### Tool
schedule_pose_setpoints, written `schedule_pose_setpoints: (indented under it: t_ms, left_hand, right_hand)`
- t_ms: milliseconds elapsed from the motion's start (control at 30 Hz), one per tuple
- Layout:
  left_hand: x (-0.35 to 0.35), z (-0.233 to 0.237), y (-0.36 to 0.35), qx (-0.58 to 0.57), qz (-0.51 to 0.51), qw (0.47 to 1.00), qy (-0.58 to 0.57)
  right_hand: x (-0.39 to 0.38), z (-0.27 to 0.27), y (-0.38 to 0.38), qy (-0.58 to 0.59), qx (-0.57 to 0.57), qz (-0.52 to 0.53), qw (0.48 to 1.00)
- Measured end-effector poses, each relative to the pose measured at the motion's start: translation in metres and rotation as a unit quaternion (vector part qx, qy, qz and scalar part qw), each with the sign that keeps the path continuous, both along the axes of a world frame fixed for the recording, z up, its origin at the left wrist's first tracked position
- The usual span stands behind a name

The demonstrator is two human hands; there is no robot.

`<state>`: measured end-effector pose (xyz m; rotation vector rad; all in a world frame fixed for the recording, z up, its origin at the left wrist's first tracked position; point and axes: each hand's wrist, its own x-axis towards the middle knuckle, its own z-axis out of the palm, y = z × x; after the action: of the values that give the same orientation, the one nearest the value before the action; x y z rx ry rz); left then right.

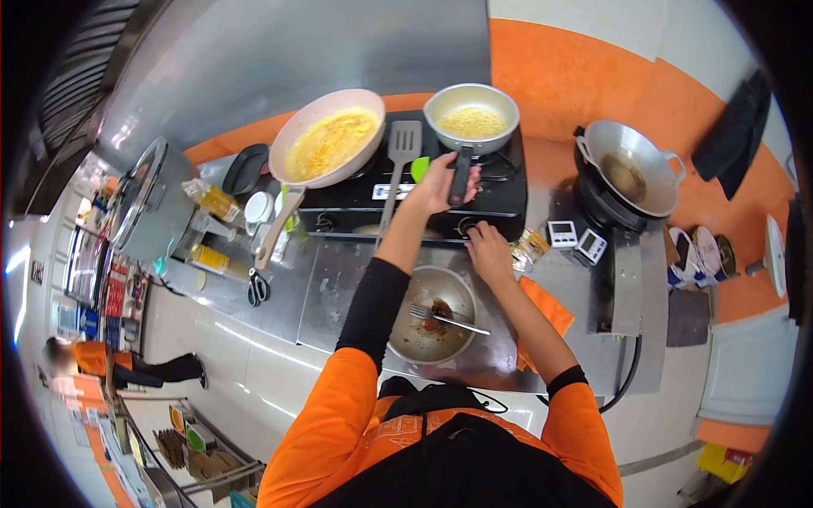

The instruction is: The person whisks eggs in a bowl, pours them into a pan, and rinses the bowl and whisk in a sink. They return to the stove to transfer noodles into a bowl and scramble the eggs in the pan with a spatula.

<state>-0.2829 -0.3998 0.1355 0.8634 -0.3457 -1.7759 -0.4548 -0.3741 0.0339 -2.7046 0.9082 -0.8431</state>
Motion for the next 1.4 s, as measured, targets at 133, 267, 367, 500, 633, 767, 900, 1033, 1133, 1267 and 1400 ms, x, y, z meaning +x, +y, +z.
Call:
schedule_pose_setpoints:
  t_ms: [133,267,367,500,633,767,900,1033,1133,1267,1400]
  left_hand:
    - [-0.002,-0.005,-0.008,0.054,0.016,0.997,0.044]
    - [-0.003,-0.007,-0.007,0.037,0.051,0.998,-0.030]
    - [-0.009,0.006,0.006,0.059,0.075,0.994,-0.062]
    - [-0.003,0.013,0.027,0.035,0.056,0.991,-0.120]
    - [0.002,0.044,0.070,-0.006,0.034,0.985,-0.169]
    - [0.009,0.077,0.125,-0.004,0.025,0.984,-0.178]
    - [0.012,0.096,0.188,0.019,0.024,0.977,-0.213]
    - [0.007,0.100,0.259,0.057,0.038,0.974,-0.217]
    - [0.000,0.098,0.315,0.067,0.068,0.969,-0.226]
    - [-0.019,0.084,0.387,0.077,0.105,0.971,-0.199]
    - [-0.041,0.066,0.452,0.054,0.158,0.971,-0.172]
  right_hand:
    - [0.006,-0.010,-0.006,-0.028,0.039,-0.006,0.999]
    - [0.018,-0.020,-0.002,-0.187,0.246,-0.138,0.941]
    - [0.020,-0.017,0.000,-0.223,0.306,-0.171,0.910]
    - [0.000,-0.022,-0.004,-0.236,0.347,-0.093,0.903]
    - [-0.046,-0.035,-0.011,-0.193,0.467,-0.055,0.861]
    - [-0.079,-0.022,-0.012,-0.213,0.508,-0.010,0.835]
    - [-0.114,-0.015,-0.014,-0.095,0.516,-0.003,0.851]
    - [-0.141,0.007,0.007,0.012,0.518,0.022,0.855]
    - [-0.139,0.004,0.035,0.062,0.601,0.034,0.796]
    - [-0.113,-0.007,0.060,0.006,0.660,0.071,0.748]
    - [-0.098,-0.037,0.053,0.068,0.621,0.021,0.781]
